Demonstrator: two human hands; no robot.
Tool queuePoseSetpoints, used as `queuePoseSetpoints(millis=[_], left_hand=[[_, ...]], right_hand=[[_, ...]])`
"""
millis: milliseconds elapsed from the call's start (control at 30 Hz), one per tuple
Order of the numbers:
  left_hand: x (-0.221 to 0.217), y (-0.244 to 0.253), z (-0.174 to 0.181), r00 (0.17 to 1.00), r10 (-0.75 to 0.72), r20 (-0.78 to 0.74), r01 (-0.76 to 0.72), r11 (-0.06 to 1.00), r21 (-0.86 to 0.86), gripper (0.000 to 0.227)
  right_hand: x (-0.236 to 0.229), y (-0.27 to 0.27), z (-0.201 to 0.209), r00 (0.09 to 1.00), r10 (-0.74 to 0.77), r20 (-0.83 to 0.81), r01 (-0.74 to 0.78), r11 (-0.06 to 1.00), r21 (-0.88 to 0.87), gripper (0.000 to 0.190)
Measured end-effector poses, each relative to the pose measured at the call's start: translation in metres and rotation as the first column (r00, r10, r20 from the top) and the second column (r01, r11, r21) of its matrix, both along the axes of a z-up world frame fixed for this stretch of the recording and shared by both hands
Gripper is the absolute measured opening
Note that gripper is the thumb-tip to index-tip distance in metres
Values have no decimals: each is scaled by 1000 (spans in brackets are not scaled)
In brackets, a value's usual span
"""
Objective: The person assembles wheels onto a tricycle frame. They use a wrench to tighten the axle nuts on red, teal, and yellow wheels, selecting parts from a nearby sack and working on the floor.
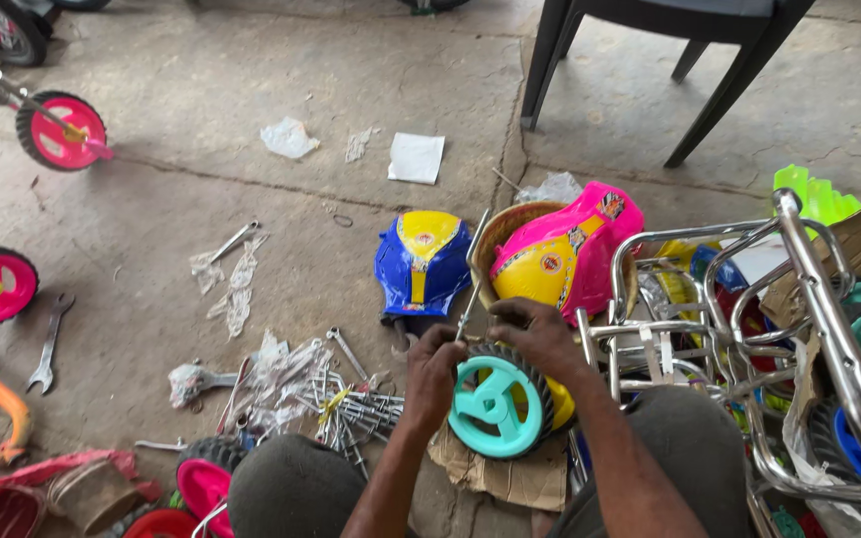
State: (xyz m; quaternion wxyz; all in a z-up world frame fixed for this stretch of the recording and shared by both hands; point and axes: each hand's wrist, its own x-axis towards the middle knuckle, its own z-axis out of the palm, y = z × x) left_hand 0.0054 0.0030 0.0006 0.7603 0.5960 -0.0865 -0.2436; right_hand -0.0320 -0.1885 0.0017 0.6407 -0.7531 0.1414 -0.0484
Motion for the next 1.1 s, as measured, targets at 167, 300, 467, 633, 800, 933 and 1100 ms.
queuePoseSetpoints(millis=[167, 300, 467, 633, 800, 933, 1100], left_hand=[[-11, 3, 3, 989, -52, 141, 45, 998, 50, 23], [-19, 14, 13, 983, -92, 159, 78, 993, 93, 22], [-30, 16, 20, 972, -139, 189, 125, 988, 85, 25], [-29, 24, 35, 984, -80, 160, 58, 989, 139, 30], [-37, 17, 31, 932, -106, 346, 44, 982, 182, 29], [-31, 29, 21, 988, -46, 149, 28, 993, 116, 28], [-25, 28, 8, 983, -38, 181, 21, 996, 92, 30]], right_hand=[[-14, -8, -6, 992, 86, 92, -94, 993, 78, 35], [-21, 4, -1, 999, 43, 26, -41, 998, -39, 37], [-39, 4, 9, 997, 70, 36, -70, 997, -17, 36], [-37, 18, 12, 995, 60, -76, -63, 997, -33, 36], [-45, 10, 7, 998, 45, 36, -51, 978, 200, 33], [-35, 15, 1, 997, 58, -43, -65, 981, -181, 34], [-28, 13, -2, 995, 100, 26, -103, 986, 131, 25]])
